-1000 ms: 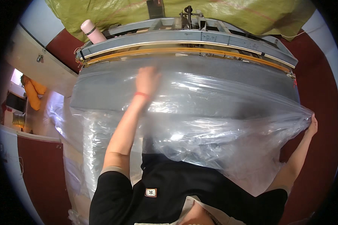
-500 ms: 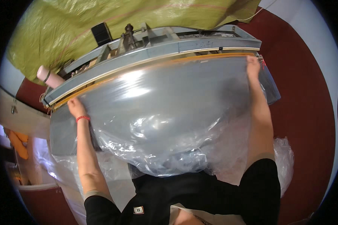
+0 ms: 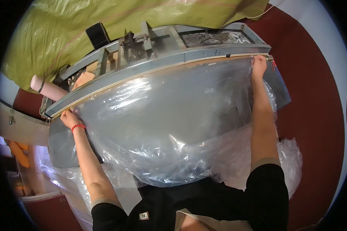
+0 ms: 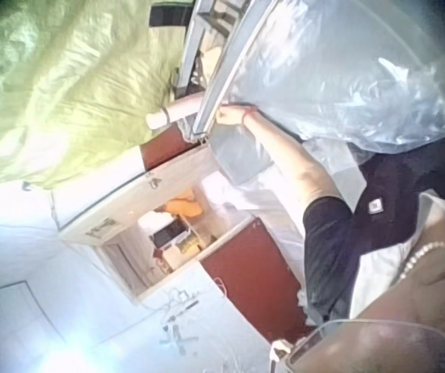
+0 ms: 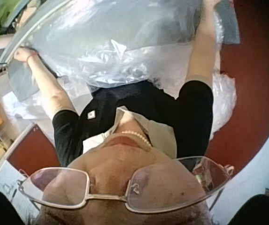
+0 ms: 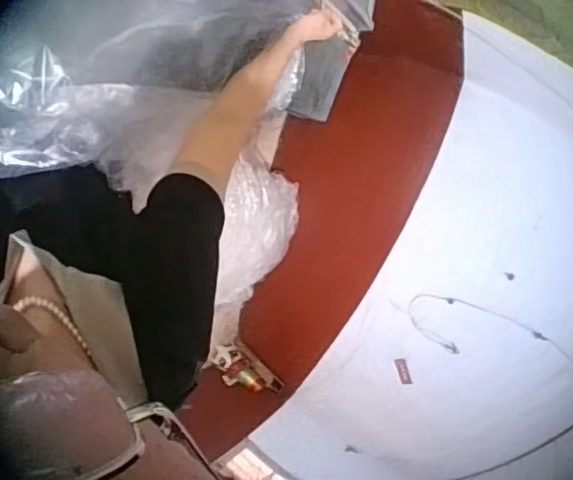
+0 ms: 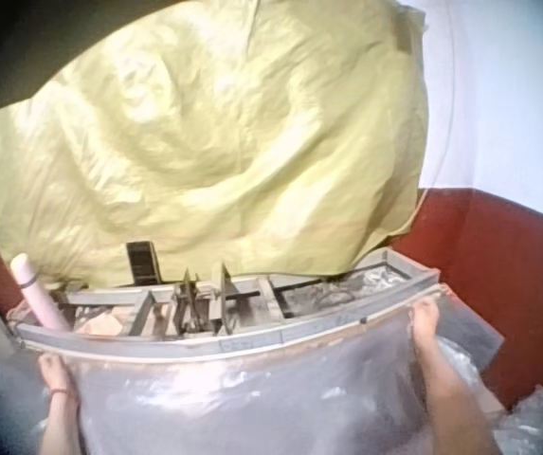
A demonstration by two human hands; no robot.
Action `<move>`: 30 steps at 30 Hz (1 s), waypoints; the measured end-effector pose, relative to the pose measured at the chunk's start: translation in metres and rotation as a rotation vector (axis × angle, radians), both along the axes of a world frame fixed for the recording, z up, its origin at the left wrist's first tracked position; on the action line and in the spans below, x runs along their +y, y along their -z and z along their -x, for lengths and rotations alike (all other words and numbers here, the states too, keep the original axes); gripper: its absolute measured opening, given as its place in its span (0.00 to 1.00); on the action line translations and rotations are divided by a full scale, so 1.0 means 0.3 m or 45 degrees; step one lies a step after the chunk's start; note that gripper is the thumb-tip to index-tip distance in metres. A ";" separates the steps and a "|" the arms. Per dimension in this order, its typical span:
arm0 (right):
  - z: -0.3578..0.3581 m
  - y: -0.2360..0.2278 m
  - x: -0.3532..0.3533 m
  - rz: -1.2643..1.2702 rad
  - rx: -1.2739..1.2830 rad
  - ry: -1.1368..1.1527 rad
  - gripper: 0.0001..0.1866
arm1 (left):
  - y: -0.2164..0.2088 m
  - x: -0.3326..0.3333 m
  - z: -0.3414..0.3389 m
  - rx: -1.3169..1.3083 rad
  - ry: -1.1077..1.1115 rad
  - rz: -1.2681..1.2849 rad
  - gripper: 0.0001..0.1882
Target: Manually align and smooth large sheets of plastic film on a manufacturing machine.
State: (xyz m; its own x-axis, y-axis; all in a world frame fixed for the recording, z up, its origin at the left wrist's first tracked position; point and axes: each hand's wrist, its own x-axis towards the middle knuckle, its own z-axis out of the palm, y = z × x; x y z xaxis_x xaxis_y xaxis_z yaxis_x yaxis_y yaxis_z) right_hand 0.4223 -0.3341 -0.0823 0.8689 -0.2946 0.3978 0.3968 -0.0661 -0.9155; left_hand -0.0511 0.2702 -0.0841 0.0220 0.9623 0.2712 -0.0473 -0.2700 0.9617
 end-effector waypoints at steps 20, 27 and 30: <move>0.295 -0.158 -0.724 0.997 0.094 0.917 0.17 | -0.334 -0.616 0.045 0.334 1.088 0.107 0.08; 0.713 -0.473 0.040 0.786 -0.312 -0.248 0.14 | -0.477 -0.872 0.057 0.264 1.276 0.200 0.07; 0.960 -0.532 0.373 0.828 -0.588 -1.058 0.19 | -0.497 -0.899 0.090 0.261 1.334 0.238 0.07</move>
